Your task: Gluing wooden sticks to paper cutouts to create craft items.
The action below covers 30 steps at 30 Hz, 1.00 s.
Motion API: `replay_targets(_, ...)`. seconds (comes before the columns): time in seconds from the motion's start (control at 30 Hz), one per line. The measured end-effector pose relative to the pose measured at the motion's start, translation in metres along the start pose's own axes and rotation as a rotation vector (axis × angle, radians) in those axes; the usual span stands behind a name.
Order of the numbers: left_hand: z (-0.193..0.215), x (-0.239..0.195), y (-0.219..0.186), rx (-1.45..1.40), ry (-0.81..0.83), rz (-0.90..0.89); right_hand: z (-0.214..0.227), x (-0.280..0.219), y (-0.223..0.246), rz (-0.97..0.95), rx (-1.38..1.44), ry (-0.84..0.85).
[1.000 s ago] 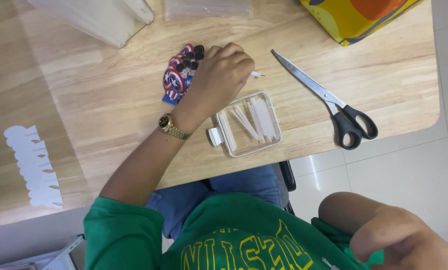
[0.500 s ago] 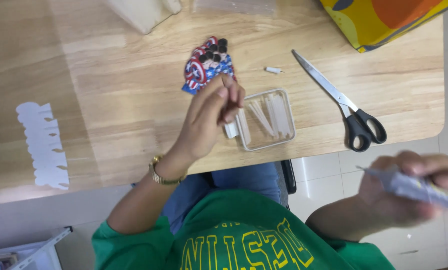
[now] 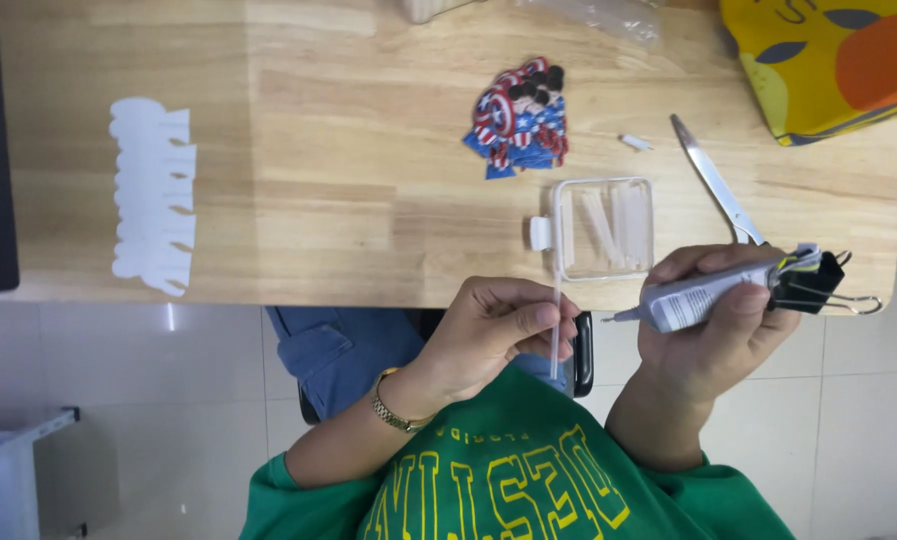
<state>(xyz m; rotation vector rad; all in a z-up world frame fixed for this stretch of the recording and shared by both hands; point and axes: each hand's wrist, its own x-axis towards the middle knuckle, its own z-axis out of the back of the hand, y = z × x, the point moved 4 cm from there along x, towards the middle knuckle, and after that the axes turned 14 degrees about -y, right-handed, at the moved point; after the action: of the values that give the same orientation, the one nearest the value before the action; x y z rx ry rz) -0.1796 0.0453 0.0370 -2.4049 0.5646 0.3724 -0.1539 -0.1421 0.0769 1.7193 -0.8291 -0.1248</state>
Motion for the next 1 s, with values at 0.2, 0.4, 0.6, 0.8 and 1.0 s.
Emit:
replay_targets(0.2,0.004,-0.018,-0.006,0.079,-0.026,-0.029,-0.027,-0.018,0.003,-0.008,-0.017,0.009)
replay_targets(0.4,0.012,-0.017,-0.004,0.090,-0.051,-0.113,-0.046,-0.023,0.008,0.053,-0.056,-0.057)
replay_targets(0.6,0.022,-0.011,-0.010,0.073,-0.145,-0.203,-0.048,-0.017,-0.007,0.093,0.011,0.018)
replay_targets(0.8,0.021,-0.015,-0.015,0.097,-0.102,-0.168,-0.054,-0.017,-0.012,0.110,0.010,0.017)
replay_targets(1.0,0.018,-0.025,-0.018,0.144,-0.077,-0.196,-0.056,-0.027,-0.010,0.066,0.035,0.011)
